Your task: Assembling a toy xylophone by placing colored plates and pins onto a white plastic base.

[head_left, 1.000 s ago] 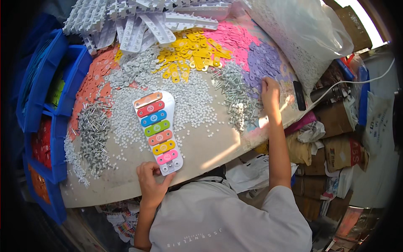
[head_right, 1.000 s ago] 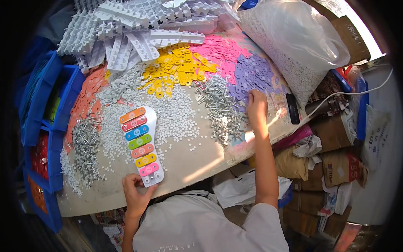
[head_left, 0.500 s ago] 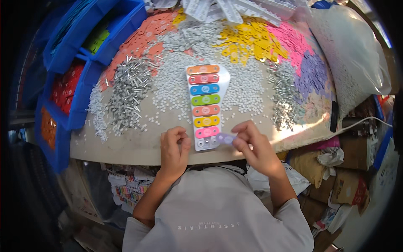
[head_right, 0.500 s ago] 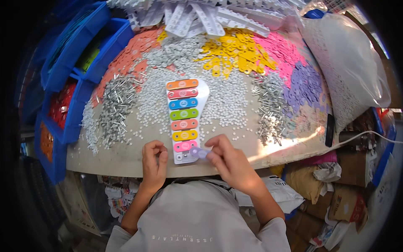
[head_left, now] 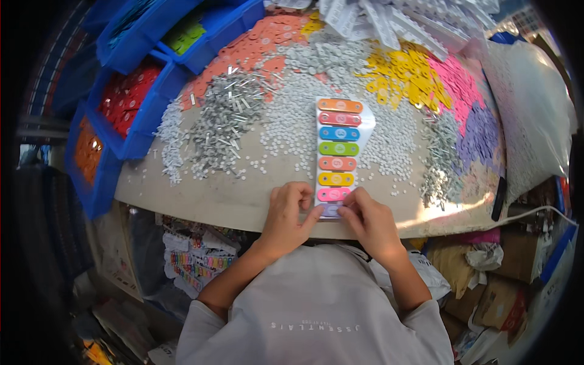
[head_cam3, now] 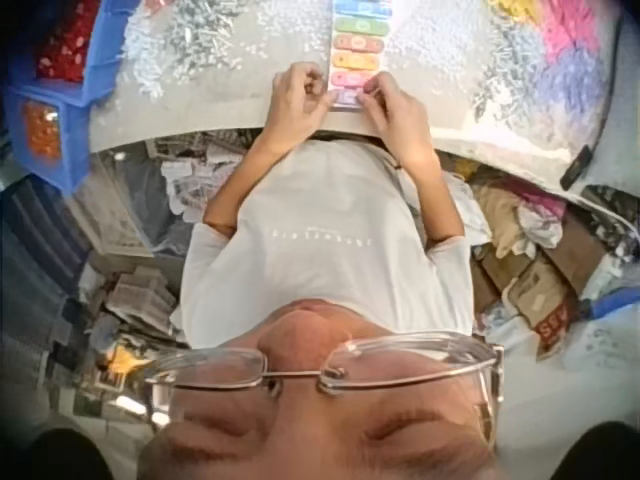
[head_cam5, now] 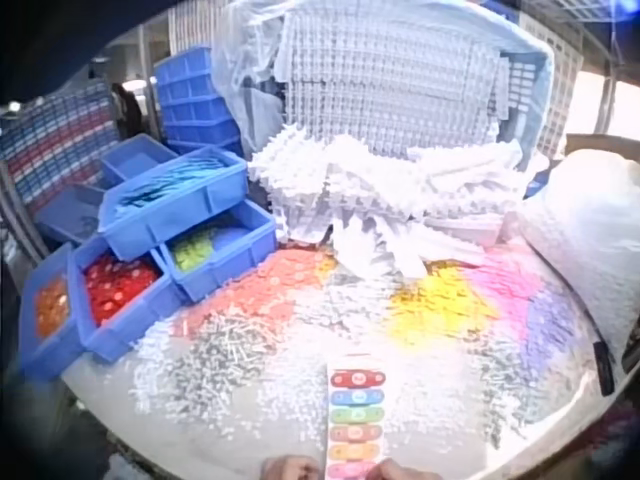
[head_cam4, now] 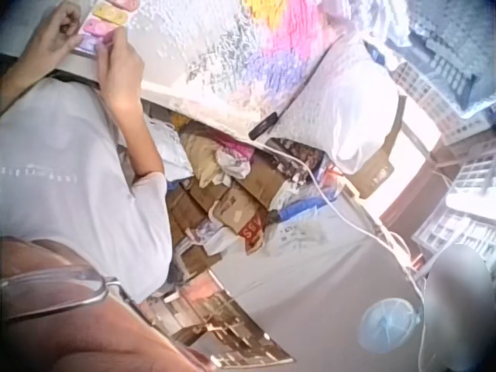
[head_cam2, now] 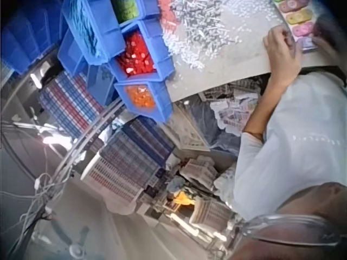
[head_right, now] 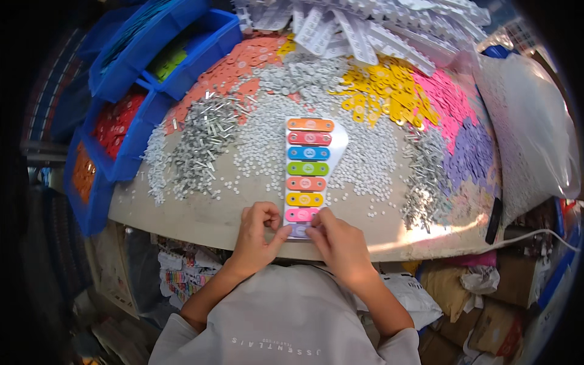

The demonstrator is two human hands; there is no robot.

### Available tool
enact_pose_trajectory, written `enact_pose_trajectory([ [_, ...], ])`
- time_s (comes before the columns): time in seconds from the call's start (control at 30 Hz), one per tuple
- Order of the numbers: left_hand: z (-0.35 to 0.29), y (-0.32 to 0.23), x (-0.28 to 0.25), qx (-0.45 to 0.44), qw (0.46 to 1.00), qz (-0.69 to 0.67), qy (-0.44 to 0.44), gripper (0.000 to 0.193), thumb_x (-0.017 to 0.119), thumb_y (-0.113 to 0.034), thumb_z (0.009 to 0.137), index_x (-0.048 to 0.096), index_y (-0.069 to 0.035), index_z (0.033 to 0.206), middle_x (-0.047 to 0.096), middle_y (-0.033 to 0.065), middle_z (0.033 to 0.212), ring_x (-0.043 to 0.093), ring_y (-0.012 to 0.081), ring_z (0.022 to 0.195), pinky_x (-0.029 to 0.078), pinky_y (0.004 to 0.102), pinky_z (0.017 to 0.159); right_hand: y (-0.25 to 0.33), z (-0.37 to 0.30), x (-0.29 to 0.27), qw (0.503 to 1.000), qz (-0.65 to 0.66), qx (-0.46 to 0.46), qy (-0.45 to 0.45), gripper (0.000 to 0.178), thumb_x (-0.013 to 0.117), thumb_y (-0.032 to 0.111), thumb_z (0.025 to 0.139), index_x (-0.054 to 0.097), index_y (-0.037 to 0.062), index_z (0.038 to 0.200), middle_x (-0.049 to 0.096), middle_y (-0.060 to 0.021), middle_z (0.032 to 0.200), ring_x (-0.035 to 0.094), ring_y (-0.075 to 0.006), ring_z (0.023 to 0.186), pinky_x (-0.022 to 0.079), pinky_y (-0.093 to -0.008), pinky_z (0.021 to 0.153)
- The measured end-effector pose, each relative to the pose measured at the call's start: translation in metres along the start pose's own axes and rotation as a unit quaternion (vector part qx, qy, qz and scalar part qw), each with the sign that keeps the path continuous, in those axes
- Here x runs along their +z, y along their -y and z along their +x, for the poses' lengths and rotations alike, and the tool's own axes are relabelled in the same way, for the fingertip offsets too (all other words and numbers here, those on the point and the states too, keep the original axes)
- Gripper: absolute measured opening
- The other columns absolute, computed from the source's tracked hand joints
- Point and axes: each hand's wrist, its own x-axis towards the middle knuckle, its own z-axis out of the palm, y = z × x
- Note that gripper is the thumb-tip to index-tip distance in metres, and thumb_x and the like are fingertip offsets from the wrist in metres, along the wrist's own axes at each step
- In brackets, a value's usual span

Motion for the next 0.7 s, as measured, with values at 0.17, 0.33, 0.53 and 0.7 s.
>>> enact_pose_trajectory([
  [0.17,0.003,-0.003,0.002,-0.005,1.0,-0.029,0.004,0.034,0.078,-0.009,0.083,0.054,-0.008,0.107,0.056,0.0026,0.084,0.052,0.0209,0.082,0.04,0.037,0.085,-0.035,0.002,-0.002,0.991,0.083,0.095,-0.039,0.034,0.079,0.019,0.088,0.05,0.0033,0.08,0.056,-0.0021,0.06,0.048,-0.0072,0.054,0.038,-0.0253,0.05],
  [0.33,0.004,0.001,-0.02,0.038,0.999,0.005,-0.004,0.031,0.079,-0.013,0.082,0.058,-0.009,0.105,0.056,0.0025,0.083,0.055,0.0233,0.083,0.039,0.0389,0.086,-0.065,-0.001,0.009,0.985,0.155,0.002,-0.076,0.032,0.073,0.019,0.095,0.049,0.0055,0.078,0.049,0.0052,0.06,0.039,-0.0033,0.052,0.03,-0.0224,0.048],
  [0.53,0.009,0.052,-0.125,-0.002,0.928,0.266,-0.262,0.007,0.068,-0.008,0.09,0.07,-0.003,0.094,0.068,0.0112,0.09,0.061,0.0323,0.089,0.044,0.0455,0.084,-0.069,-0.005,0.015,0.952,0.263,0.066,-0.145,0.027,0.061,0.017,0.102,0.049,0.0059,0.081,0.046,0.0065,0.06,0.038,-0.0012,0.053,0.028,-0.021,0.047],
  [0.7,0.007,0.089,-0.174,-0.006,0.896,0.348,-0.276,0.008,0.072,-0.008,0.086,0.072,-0.004,0.093,0.065,0.0094,0.093,0.061,0.031,0.092,0.045,0.0433,0.085,-0.073,-0.006,0.019,0.961,0.208,0.062,-0.169,0.027,0.063,0.018,0.1,0.052,0.0048,0.08,0.046,0.0068,0.06,0.037,-0.0008,0.056,0.028,-0.0217,0.049],
])
